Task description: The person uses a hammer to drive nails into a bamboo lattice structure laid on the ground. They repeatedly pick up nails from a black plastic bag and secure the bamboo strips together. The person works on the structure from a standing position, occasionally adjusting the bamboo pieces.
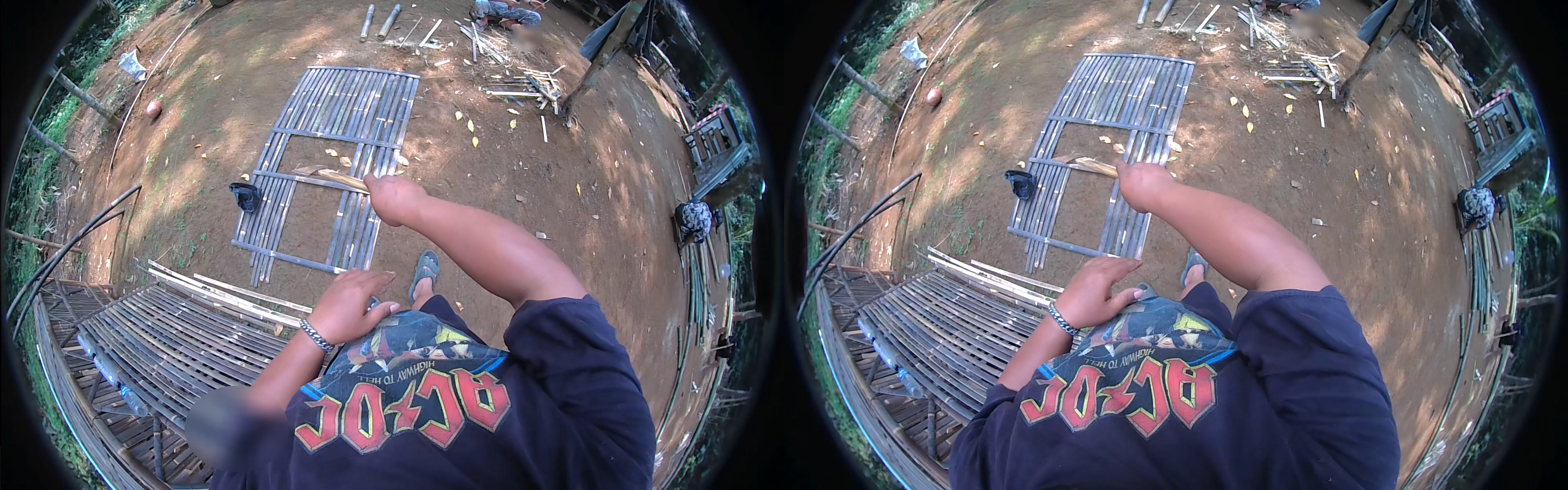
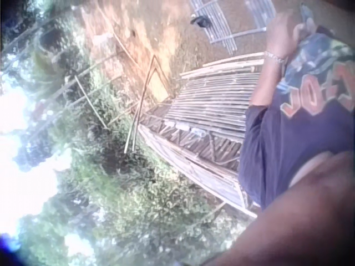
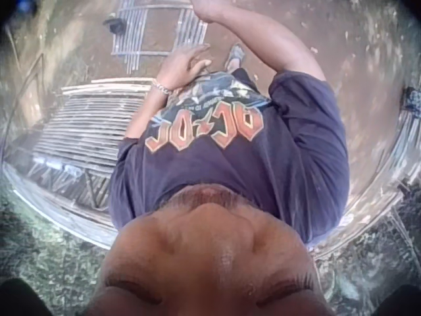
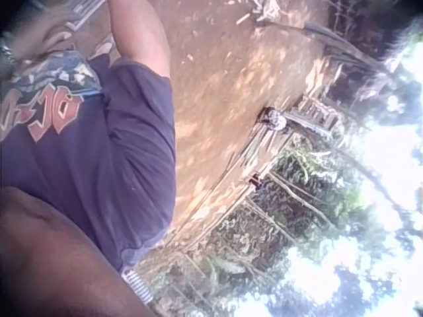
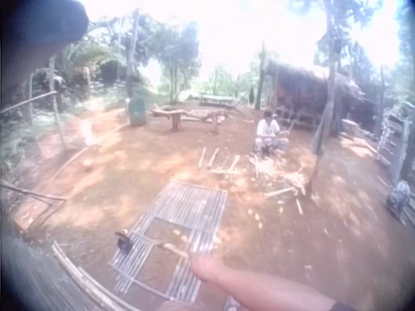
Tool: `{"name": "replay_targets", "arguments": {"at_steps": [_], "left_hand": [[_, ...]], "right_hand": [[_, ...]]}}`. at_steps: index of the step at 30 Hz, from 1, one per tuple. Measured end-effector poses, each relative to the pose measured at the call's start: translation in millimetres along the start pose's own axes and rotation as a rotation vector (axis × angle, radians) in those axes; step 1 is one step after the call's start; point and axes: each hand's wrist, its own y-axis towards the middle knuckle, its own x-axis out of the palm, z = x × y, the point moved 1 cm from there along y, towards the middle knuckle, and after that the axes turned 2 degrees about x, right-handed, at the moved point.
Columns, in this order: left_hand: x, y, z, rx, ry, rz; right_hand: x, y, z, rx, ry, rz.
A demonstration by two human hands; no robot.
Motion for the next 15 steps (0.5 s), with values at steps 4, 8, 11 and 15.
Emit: {"name": "replay_targets", "arguments": {"at_steps": [4, 8, 11, 15], "left_hand": [[-1.9, 29.3, 23.9, 0.319, 0.12, 0.352], [14.6, 53.1, 30.2, 0.431, 0.374, 0.372], [38.3, 72.1, -19.5, 0.117, 0.528, 0.396], [63.7, 58.1, -130.6, -0.412, 0.53, 0.319]], "right_hand": [[18.1, 3.0, 16.6, 0.031, 0.058, 0.022], [45.4, 11.8, 23.4, -0.063, 0.113, 0.017], [52.2, 27.8, 29.8, 0.032, 0.444, -0.107], [88.4, 32.1, 53.5, 0.148, 0.352, 0.015]]}}
